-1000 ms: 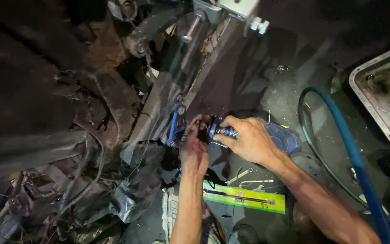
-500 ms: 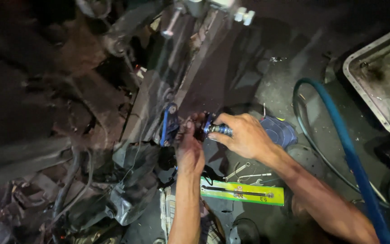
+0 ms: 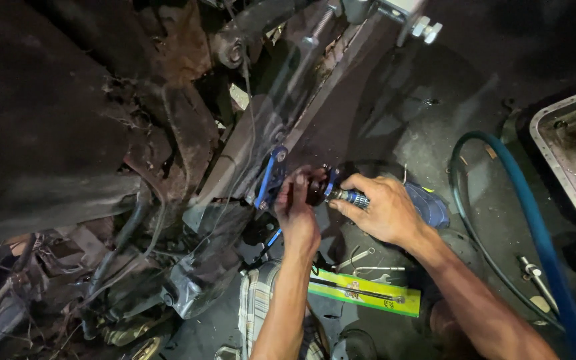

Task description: The person uses a ratchet and wrench to loosen and remove bolts from a blue motorcycle swingarm. They then detach the swingarm and handle small parts like washers and nuts.

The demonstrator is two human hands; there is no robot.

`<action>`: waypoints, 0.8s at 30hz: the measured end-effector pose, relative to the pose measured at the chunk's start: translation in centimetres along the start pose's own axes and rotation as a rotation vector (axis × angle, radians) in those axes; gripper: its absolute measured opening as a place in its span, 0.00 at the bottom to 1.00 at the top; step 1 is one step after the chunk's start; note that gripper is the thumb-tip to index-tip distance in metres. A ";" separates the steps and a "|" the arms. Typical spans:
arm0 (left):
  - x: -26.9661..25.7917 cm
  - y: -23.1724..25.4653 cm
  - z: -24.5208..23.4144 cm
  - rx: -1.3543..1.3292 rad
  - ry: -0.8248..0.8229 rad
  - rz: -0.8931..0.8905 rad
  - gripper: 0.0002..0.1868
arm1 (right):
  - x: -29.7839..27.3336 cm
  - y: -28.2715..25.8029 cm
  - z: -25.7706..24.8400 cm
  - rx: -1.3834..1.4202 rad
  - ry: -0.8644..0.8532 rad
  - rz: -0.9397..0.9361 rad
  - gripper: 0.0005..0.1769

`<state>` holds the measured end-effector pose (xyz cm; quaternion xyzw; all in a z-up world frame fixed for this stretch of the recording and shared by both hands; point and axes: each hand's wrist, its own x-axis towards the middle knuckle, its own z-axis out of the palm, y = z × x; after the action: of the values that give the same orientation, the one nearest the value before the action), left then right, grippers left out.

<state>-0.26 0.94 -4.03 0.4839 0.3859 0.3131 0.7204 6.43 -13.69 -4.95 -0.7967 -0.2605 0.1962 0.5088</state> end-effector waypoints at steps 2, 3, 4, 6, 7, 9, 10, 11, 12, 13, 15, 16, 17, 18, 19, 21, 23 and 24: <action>-0.2 0.3 -0.4 0.074 -0.094 0.056 0.11 | 0.0 -0.1 -0.3 -0.011 -0.005 0.011 0.19; -0.2 0.4 -0.5 0.132 -0.145 0.083 0.14 | 0.0 -0.2 -0.5 -0.028 -0.021 0.019 0.18; -0.2 0.7 -0.7 0.191 -0.195 0.111 0.16 | 0.0 -0.4 -0.6 -0.044 -0.036 0.026 0.17; -0.6 1.3 -0.4 0.219 -0.222 0.095 0.18 | -0.2 -0.8 -1.4 -0.065 -0.052 0.027 0.17; -0.8 1.7 -0.2 0.245 -0.247 0.081 0.20 | -0.2 -1.0 -1.8 -0.087 -0.069 0.024 0.17; -1.4 2.4 0.1 0.200 -0.268 0.039 0.17 | -0.3 -0.7 -1.7 -0.102 -0.058 -0.003 0.17; -1.8 2.7 0.3 0.155 -0.284 -0.007 0.17 | -0.5 -0.6 -1.7 -0.116 -0.052 -0.027 0.16; -1.6 2.1 -0.3 0.155 -0.287 -0.007 0.17 | -0.6 -0.5 -1.8 -0.117 -0.050 -0.027 0.16; -1.3 1.6 -1.0 0.169 -0.336 0.019 0.19 | -0.6 -0.6 -1.8 -0.110 -0.042 -0.010 0.16; -1.0 1.1 -1.7 0.184 -0.385 0.044 0.23 | -0.6 -0.6 -1.8 -0.103 -0.034 0.007 0.16; -0.6 0.5 -2.0 0.162 -0.387 0.054 0.22 | -1.2 -0.1 -1.7 -0.105 -0.032 0.027 0.16; -0.5 0.2 -2.3 0.142 -0.386 0.059 0.21 | -1.5 0.2 -1.7 -0.106 -0.034 0.051 0.17; -0.3 0.0 -2.5 0.142 -0.386 0.060 0.21 | -2.3 0.0 -2.2 -0.106 -0.035 0.050 0.17; -0.1 -0.3 -2.6 0.109 -0.367 0.067 0.21 | -3.0 -0.2 -2.7 -0.064 -0.039 0.098 0.18; 0.1 -0.5 -2.8 0.075 -0.347 0.074 0.21 | -3.7 -0.4 -3.2 -0.022 -0.043 0.146 0.18; -0.1 -0.2 -2.5 0.058 -0.332 0.052 0.20 | -4.3 0.2 -3.7 -0.035 -0.064 0.230 0.18; -0.3 0.0 -2.4 0.040 -0.318 0.030 0.20 | -4.8 0.4 -4.3 -0.048 -0.083 0.314 0.19; -0.2 0.2 -2.4 -0.020 -0.289 0.002 0.19 | -4.9 0.1 -4.7 -0.087 -0.108 0.395 0.19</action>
<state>-2.47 1.91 -4.37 0.5170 0.2743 0.2446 0.7730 5.27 -20.05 -2.89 -0.8418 -0.1344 0.3233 0.4109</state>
